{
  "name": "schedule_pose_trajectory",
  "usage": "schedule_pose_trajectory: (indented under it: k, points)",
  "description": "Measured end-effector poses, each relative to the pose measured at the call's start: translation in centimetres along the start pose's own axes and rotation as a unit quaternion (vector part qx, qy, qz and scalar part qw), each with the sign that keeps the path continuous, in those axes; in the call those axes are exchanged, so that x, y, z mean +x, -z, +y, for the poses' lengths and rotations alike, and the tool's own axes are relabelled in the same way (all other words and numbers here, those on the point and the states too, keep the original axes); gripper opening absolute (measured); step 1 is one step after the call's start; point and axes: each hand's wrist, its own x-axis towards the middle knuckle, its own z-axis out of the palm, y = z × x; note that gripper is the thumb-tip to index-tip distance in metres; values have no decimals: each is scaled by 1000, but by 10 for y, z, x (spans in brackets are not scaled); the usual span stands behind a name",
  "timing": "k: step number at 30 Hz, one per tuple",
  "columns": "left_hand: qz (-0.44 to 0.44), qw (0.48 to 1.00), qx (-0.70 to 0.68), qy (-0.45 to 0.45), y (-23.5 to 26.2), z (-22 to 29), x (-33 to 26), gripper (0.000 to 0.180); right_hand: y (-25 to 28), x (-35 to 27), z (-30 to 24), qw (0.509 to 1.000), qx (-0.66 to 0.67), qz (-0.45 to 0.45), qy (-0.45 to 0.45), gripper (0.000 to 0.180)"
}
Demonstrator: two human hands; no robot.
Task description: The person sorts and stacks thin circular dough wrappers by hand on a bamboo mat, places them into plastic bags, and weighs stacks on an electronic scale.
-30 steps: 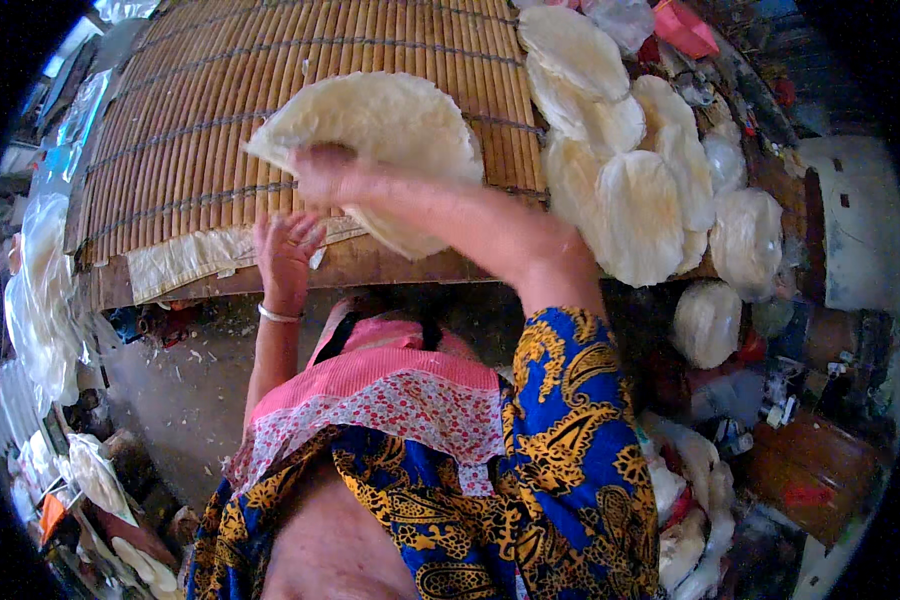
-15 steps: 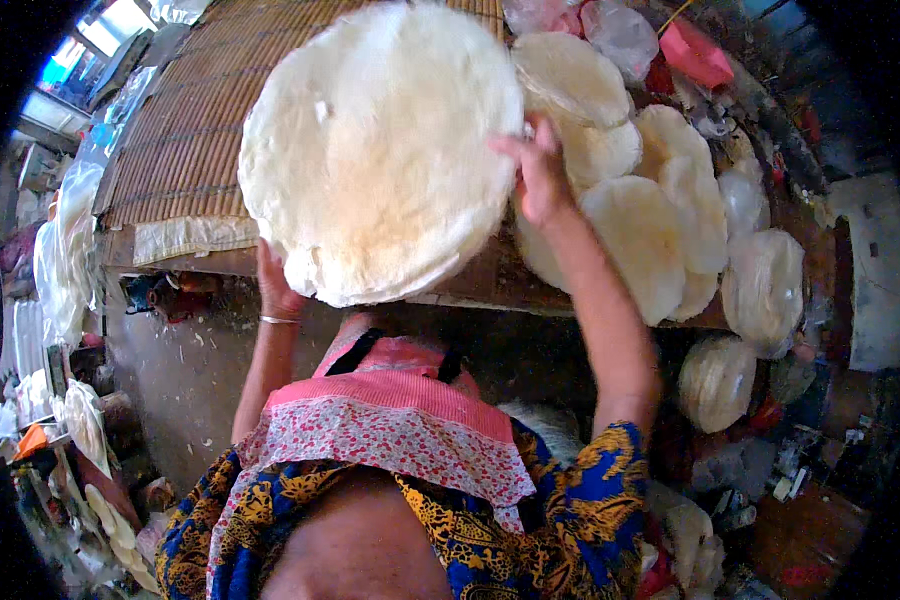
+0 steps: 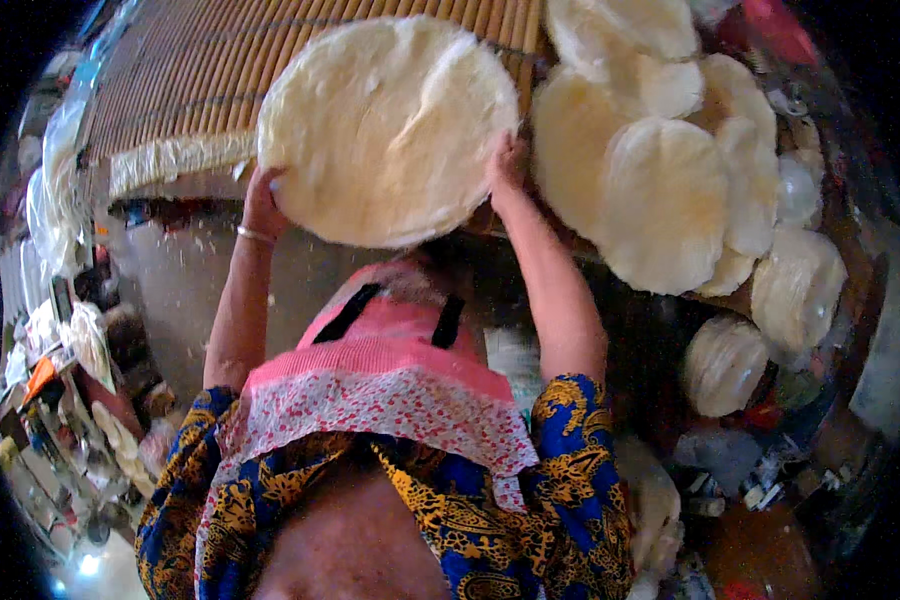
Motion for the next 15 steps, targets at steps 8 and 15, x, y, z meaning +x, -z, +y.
schedule_pose_trajectory:
  k: [8, 15]
  points:
    - [-28, 999, 20, -30, -13, -6, -2, 38, 17, 23, 17, 989, -138, 38, 33, 51]
    - [-27, 998, -62, 14, -7, -2, -8, 41, 24, -22, -10, 996, -19, 85, -15, 38]
